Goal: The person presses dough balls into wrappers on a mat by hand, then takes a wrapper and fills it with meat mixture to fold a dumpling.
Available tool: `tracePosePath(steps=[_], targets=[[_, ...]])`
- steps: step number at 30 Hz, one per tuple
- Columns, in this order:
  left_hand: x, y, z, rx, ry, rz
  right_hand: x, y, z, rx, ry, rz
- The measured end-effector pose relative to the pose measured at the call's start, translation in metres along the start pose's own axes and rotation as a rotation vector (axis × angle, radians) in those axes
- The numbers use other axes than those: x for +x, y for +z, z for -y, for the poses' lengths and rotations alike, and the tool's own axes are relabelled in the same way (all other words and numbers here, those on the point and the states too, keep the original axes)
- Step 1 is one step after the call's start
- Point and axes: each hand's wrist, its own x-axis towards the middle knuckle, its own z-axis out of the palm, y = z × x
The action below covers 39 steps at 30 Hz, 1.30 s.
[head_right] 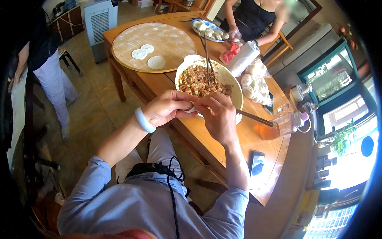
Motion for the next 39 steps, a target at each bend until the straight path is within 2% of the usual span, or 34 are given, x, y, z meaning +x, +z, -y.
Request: tracePosePath(steps=[6, 15, 19, 24, 27, 34, 39], targets=[[-0.003, 0.005, -0.005, -0.008, 0.004, 0.024, 0.003, -0.002, 0.005, 0.13, 0.02, 0.007], [-0.003, 0.003, -0.004, -0.075, -0.003, 0.074, 0.002, -0.003, 0.001, 0.093, 0.03, 0.02], [-0.003, 0.002, -0.003, -0.084, 0.001, 0.049, 0.005, -0.002, 0.005, -0.079, -0.089, -0.049], [-0.005, 0.001, -0.003, -0.084, 0.026, 0.04, 0.005, 0.002, 0.009, -0.034, -0.083, -0.053], [-0.006, 0.002, -0.003, -0.084, 0.036, 0.026, 0.008, 0.003, 0.009, -0.078, -0.166, -0.059], [-0.005, -0.003, -0.002, -0.095, 0.046, 0.039, 0.012, 0.007, 0.013, -0.137, -0.209, -0.064], [-0.009, -0.002, -0.006, -0.106, 0.054, 0.051, 0.012, 0.006, 0.012, -0.025, -0.154, -0.029]])
